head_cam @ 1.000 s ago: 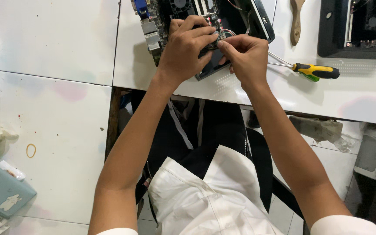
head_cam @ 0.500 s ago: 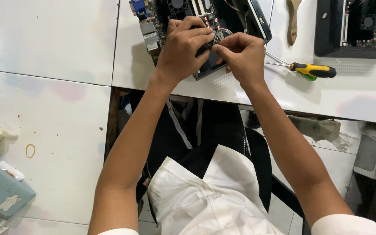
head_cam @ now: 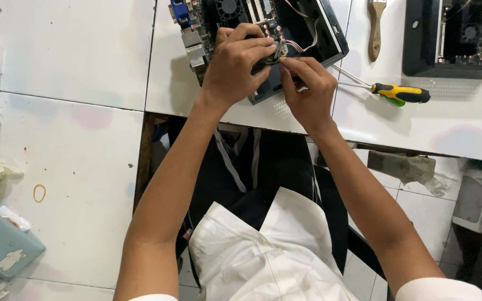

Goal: The person connects a multi-wire cable to a motherboard, then places the motherboard into a small computer case and secures it with a screwdriver. The person handles the motherboard, wires, and case throughout the process.

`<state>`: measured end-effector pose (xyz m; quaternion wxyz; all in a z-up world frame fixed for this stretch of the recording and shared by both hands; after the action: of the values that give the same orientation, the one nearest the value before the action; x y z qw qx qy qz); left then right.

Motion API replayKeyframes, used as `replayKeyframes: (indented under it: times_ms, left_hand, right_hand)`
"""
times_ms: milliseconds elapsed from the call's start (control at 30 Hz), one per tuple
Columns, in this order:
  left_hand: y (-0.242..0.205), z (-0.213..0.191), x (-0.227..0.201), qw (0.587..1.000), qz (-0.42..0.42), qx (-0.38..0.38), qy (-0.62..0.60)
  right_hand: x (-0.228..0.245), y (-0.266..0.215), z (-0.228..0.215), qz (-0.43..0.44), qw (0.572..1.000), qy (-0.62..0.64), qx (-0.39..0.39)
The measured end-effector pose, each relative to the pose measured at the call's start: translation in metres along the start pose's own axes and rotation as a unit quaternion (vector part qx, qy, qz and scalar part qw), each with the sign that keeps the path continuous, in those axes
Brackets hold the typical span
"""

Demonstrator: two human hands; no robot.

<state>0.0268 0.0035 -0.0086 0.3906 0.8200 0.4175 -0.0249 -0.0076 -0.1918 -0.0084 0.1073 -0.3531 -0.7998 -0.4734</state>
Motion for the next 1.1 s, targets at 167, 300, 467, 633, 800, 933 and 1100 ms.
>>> replayKeyframes:
  times_ms: [167, 300, 467, 633, 800, 933, 1100]
  left_hand:
    - [0.002, -0.001, -0.001, 1.0, 0.007, -0.014, -0.004]
    - [0.001, 0.0, -0.001, 1.0, 0.008, -0.018, 0.003]
    - [0.003, 0.001, 0.001, 1.0, 0.003, -0.004, 0.013]
    - [0.004, 0.002, 0.0, 1.0, -0.006, -0.002, 0.001]
    - [0.002, 0.006, 0.001, 1.0, -0.012, -0.009, 0.01]
    - [0.001, 0.008, 0.002, 1.0, -0.015, -0.006, 0.008]
    - [0.003, 0.008, 0.001, 1.0, -0.018, -0.017, 0.004]
  right_hand:
    - [-0.004, -0.001, 0.004, -0.009, 1.0, -0.025, 0.006]
    - [-0.001, 0.003, 0.003, -0.032, 0.998, -0.049, 0.014]
    - [-0.007, 0.002, 0.004, -0.046, 0.998, -0.039, 0.02]
    - [-0.009, 0.002, 0.005, -0.048, 0.997, -0.057, 0.028]
    - [-0.016, 0.002, 0.008, -0.053, 0.991, -0.109, 0.051]
    - [-0.016, 0.003, 0.008, -0.065, 0.99, -0.117, 0.053]
    - [-0.018, 0.003, 0.009, -0.092, 0.988, -0.117, 0.039]
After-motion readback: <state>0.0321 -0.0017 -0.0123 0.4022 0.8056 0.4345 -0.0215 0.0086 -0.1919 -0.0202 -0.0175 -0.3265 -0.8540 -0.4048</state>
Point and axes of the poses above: each hand's wrist, its own y-axis towards the middle knuckle, its own z-axis out of the palm, x = y × z, the point moved 2 cm from there along y, towards the middle knuckle, and after that the axes turned 6 degrees about -z, right-handed, at the moved point
